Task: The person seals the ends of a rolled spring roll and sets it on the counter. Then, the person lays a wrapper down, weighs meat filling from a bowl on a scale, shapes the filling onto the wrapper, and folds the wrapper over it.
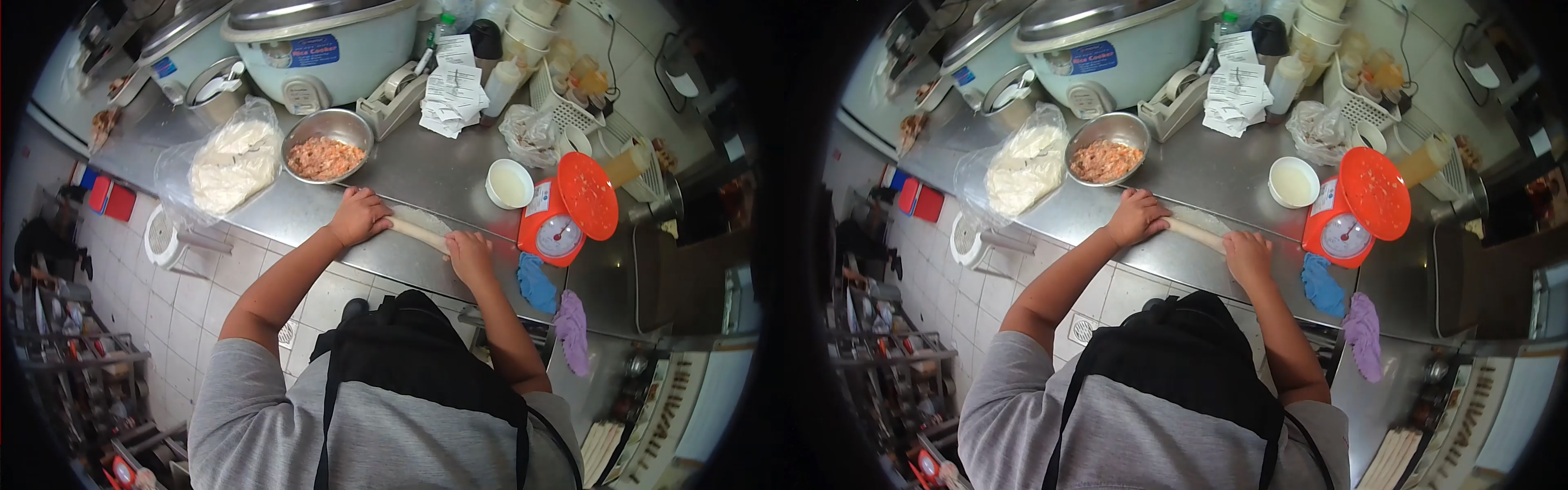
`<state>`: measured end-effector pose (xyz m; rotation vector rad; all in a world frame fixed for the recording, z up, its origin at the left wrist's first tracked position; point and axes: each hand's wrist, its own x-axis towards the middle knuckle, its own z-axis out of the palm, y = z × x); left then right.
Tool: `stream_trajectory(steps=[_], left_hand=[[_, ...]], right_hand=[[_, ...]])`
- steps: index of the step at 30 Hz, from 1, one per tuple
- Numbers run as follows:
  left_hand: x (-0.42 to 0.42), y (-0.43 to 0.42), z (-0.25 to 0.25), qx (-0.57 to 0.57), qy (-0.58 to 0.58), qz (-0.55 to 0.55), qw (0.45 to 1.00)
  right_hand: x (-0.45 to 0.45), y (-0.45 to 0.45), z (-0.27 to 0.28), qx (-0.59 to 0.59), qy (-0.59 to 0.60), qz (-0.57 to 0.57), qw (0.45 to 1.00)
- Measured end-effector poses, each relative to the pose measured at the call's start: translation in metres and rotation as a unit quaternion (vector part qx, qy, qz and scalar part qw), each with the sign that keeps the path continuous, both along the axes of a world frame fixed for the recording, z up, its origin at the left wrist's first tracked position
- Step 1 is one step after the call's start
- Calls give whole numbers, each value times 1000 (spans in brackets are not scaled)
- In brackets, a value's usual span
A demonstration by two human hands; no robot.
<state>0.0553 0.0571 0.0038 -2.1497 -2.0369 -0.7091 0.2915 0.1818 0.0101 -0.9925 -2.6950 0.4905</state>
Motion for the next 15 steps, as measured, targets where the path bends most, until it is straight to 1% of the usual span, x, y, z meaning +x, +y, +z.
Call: stream_trajectory(steps=[2,3,5,8,9,12,14,15], left_hand=[[-5,7,-2,-16,-42,9,999],[-6,9,-1,-25,-63,13,998],[-9,10,2,-47,-34,-12,998],[-14,13,3,-54,-2,-44,998],[-15,14,4,-52,6,-53,997],[-9,17,6,36,29,-34,998],[-4,18,7,48,35,-93,994],[-2,19,7,53,38,-121,991]], right_hand=[[-10,-7,1,34,-20,-74,996],[-16,-13,2,57,6,-68,996],[-27,-23,5,105,58,-59,991],[-33,-31,3,29,36,-26,999],[-33,-30,2,16,34,-32,999],[-34,-22,1,-28,15,-47,998],[-38,-14,1,-62,-10,-61,996],[-41,-13,3,-46,-23,-80,996]])
